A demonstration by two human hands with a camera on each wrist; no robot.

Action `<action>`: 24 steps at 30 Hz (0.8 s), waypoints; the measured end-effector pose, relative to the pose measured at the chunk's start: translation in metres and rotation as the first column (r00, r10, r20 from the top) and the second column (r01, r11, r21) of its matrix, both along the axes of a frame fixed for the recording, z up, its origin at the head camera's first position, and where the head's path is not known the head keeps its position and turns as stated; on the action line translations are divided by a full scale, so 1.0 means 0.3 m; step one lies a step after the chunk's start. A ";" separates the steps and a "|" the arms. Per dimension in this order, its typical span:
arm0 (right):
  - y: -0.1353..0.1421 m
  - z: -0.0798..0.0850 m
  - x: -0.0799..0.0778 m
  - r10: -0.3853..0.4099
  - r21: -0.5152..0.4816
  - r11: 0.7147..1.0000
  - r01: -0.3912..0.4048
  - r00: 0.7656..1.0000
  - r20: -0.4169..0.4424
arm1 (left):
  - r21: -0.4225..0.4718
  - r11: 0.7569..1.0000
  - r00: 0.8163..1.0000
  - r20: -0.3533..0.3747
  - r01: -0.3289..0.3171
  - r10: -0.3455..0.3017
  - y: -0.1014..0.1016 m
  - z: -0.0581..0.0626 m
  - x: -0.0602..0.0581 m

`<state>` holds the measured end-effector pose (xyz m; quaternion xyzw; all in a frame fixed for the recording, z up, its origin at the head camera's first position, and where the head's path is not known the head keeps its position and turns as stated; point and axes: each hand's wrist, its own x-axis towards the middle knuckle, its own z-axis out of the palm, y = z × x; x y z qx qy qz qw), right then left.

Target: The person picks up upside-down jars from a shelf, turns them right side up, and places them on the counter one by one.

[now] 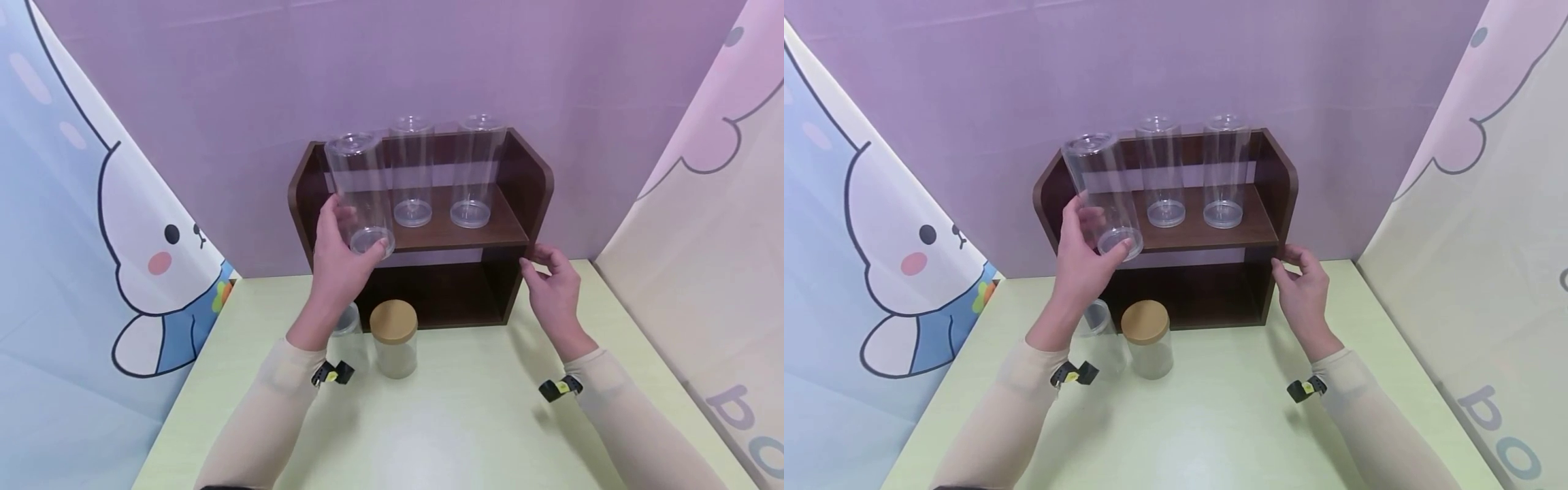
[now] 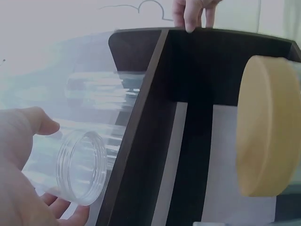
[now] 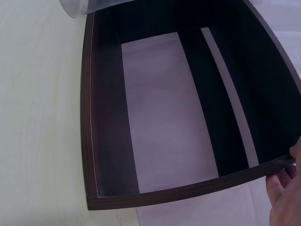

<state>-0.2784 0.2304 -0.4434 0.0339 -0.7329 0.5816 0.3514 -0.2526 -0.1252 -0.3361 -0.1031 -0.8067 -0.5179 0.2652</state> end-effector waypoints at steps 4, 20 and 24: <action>0.017 -0.031 -0.027 -0.013 0.004 1.000 0.013 1.000 0.010 | 0.020 0.997 0.997 0.013 0.072 -0.073 -0.005 -0.019 0.019; -0.036 0.059 0.056 0.007 0.003 1.000 -0.007 1.000 0.001 | 0.010 0.968 0.966 0.056 0.251 -0.252 0.006 -0.094 0.106; -0.030 0.047 0.042 -0.001 -0.010 1.000 0.001 1.000 0.012 | -0.008 0.961 0.959 0.059 0.277 -0.276 0.007 -0.115 0.115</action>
